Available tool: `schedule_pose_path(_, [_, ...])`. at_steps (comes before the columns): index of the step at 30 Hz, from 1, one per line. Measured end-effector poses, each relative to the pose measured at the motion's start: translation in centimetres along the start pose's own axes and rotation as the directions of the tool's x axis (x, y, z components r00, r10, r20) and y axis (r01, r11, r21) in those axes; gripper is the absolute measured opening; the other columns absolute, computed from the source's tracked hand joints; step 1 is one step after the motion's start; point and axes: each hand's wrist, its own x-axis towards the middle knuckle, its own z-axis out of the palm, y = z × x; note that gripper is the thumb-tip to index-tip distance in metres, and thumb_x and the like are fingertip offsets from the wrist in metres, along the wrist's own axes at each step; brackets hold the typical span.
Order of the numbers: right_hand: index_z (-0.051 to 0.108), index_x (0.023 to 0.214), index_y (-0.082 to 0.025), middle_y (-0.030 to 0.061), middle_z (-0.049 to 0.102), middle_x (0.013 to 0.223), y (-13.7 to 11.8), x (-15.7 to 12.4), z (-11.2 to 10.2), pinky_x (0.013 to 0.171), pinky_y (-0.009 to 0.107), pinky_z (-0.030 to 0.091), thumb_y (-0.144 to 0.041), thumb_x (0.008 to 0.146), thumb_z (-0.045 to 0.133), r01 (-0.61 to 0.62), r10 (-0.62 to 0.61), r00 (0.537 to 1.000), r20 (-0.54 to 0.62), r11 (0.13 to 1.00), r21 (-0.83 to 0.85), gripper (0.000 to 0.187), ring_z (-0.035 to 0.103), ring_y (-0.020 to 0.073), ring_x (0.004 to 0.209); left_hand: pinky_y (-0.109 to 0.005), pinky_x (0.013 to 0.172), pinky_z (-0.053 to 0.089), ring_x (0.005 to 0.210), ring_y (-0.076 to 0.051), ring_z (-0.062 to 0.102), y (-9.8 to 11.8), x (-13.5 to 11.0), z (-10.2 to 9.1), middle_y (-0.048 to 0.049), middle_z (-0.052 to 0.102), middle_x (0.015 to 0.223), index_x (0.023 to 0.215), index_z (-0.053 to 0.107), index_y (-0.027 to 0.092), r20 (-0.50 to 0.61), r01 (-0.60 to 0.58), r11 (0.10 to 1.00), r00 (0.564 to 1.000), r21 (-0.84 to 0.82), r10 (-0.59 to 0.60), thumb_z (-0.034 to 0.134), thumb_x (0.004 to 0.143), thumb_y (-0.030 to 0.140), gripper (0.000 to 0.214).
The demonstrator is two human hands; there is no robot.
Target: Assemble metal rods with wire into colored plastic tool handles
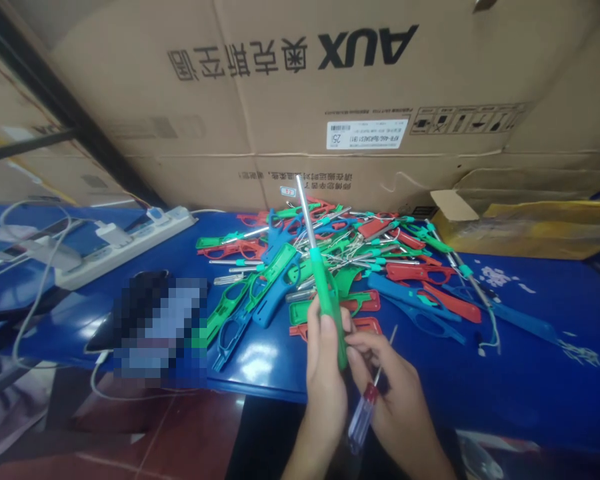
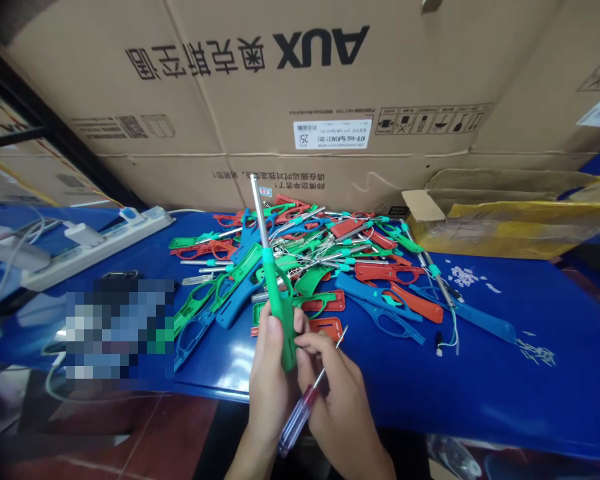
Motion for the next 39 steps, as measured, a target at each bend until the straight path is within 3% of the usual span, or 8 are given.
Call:
schedule_pose_path(5, [0.063,0.119,-0.03,-0.0003,0.075,0.1,0.1,0.0,-0.1,0.078,0.017,0.054,-0.024,0.103,0.057,-0.007,0.006,0.999,0.048,0.999,0.038,0.018,0.074,0.0118,0.089,-0.022,0.074,0.051,0.081,-0.014,0.057,-0.2,-0.1,0.0,-0.001,0.058,0.093,0.117,0.061,0.026,-0.036,-0.018,1.0,0.999,-0.022,0.018,0.065,0.097,0.057,0.038])
schedule_pose_path(11, [0.062,0.112,-0.028,-0.0036,0.068,0.083,0.2,0.3,-0.1,0.068,0.019,0.053,-0.033,0.1,0.065,-0.172,0.158,0.984,0.085,0.967,0.188,0.013,0.067,0.0115,0.073,-0.026,0.084,0.051,0.09,-0.016,0.061,-0.5,-0.2,-0.4,-0.002,0.06,0.097,0.118,0.061,0.026,-0.042,-0.014,0.997,0.999,-0.079,0.011,0.063,0.099,0.053,0.033])
schedule_pose_path(21, [0.07,0.098,-0.024,-0.005,0.063,0.072,-0.4,1.2,-0.5,0.06,0.021,0.047,-0.04,0.082,0.085,-0.326,0.27,0.939,0.212,0.895,0.303,0.027,0.056,0.0107,0.063,-0.026,0.073,0.049,0.075,-0.015,0.053,0.2,-0.4,-0.7,-0.0018,0.054,0.088,0.099,0.061,0.021,0.109,-0.041,0.991,0.993,-0.128,0.055,0.055,0.1,0.059,0.039])
schedule_pose_path(26, [0.071,0.1,-0.023,-0.0034,0.066,0.072,-0.3,0.7,0.0,0.056,0.022,0.047,-0.045,0.075,0.09,-0.243,0.242,0.969,0.044,0.916,0.32,0.038,0.057,0.0115,0.059,-0.023,0.067,0.045,0.068,-0.012,0.049,0.1,-0.1,-0.1,0.0,0.056,0.086,0.097,0.061,0.022,0.006,-0.088,0.995,0.996,-0.05,0.089,0.055,0.102,0.057,0.036])
schedule_pose_path(28, [0.072,0.102,-0.023,-0.0004,0.069,0.073,-0.2,0.4,-0.4,0.052,0.024,0.047,-0.06,0.08,0.082,-0.194,0.24,0.968,-0.068,0.897,0.397,0.044,0.058,0.0128,0.056,-0.022,0.067,0.043,0.07,-0.013,0.046,0.1,0.2,-0.1,0.0001,0.054,0.083,0.096,0.06,0.021,-0.021,-0.156,0.988,0.987,0.006,0.156,0.056,0.102,0.056,0.036])
schedule_pose_path(32, [0.075,0.103,-0.024,-0.002,0.053,0.047,0.3,-0.1,-2.9,0.04,0.027,0.04,-0.089,0.091,0.018,-0.12,0.3,0.926,-0.229,0.809,0.576,0.087,0.047,0.0154,0.04,-0.024,0.069,0.042,0.071,-0.014,0.043,0.4,0.9,-0.1,0.0006,0.048,0.076,0.088,0.056,0.02,0.0,-0.166,0.986,0.986,-0.022,0.166,0.054,0.103,0.054,0.037])
schedule_pose_path(36, [0.074,0.095,-0.023,-0.0033,0.047,0.055,0.5,-0.5,-5.0,0.044,0.025,0.039,-0.061,0.101,0.052,-0.178,0.413,0.853,-0.318,0.804,0.568,0.045,0.046,0.0125,0.047,-0.026,0.071,0.043,0.071,-0.015,0.043,0.5,1.0,0.0,0.0002,0.047,0.076,0.086,0.054,0.02,0.012,-0.141,0.989,0.99,-0.047,0.142,0.051,0.105,0.051,0.036])
schedule_pose_path(39, [0.067,0.089,-0.023,-0.0052,0.046,0.056,0.4,-0.5,-4.3,0.044,0.024,0.036,-0.043,0.102,0.059,-0.157,0.349,0.899,-0.263,0.819,0.552,0.024,0.045,0.0113,0.047,-0.027,0.07,0.043,0.07,-0.015,0.043,0.5,1.0,0.1,0.0,0.047,0.076,0.087,0.054,0.02,0.033,-0.131,0.991,0.991,-0.039,0.132,0.048,0.107,0.049,0.036])
